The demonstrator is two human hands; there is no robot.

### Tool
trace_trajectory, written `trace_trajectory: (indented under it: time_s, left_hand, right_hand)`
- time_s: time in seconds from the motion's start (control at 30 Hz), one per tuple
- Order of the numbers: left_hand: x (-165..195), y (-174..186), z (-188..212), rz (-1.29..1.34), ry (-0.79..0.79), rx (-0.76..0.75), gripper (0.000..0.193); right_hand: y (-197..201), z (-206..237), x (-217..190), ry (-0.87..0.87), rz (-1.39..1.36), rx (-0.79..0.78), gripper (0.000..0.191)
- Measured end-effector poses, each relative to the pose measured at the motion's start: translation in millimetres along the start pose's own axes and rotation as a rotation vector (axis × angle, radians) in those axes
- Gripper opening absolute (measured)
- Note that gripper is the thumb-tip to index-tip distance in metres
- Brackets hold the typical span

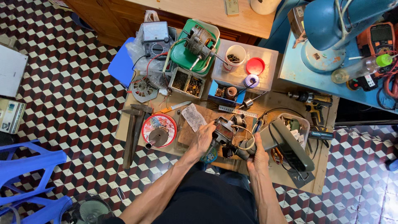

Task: The person secures a small electric motor in a bench vise and uses a screwdriver to tighten a screw on its shaft. They then wipe the motor with a cloth, plug in a power cord, and test the motor by rotating the shaft while holding a remote control.

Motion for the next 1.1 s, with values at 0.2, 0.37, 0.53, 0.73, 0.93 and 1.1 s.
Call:
trace_trajectory:
  time_s: [0.2, 0.37, 0.53, 0.73, 0.93, 1.1]
  left_hand:
    - [-0.4, 8.8, 11.7, -0.112, -0.232, 0.041, 0.035]
    - [30.8, 11.2, 15.4, -0.017, 0.315, 0.078, 0.055]
    - [55.4, 17.3, 20.4, -0.106, 0.283, 0.149, 0.072]
    - [57.6, 14.5, 20.7, 0.006, 0.488, 0.124, 0.08]
    - [52.0, 6.1, 19.9, 0.027, 0.43, 0.226, 0.08]
    - [41.9, 1.1, 33.9, 0.087, 0.431, 0.331, 0.073]
  right_hand:
    - [1.7, 0.6, 2.6, -0.014, 0.017, -0.047, 0.045]
    - [-2.3, -10.2, -7.1, 0.023, -0.035, -0.151, 0.041]
    - [-2.5, -16.7, -12.8, -0.04, 0.016, -0.206, 0.038]
    - [1.0, -21.0, -12.1, -0.086, -0.008, -0.269, 0.038]
    - [-2.8, -26.4, -8.9, -0.104, -0.03, -0.312, 0.041]
    - [-3.0, -27.2, -12.8, -0.146, 0.0, -0.368, 0.042]
Point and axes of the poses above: each hand's wrist, its own z-axis away from the middle knuckle, its own y-axis out of the back of the hand, x = y × z, the point moved 2 cm from there along -z, towards the middle knuckle, and after that the axes turned 15 degrees about x, right-handed, at the moved point
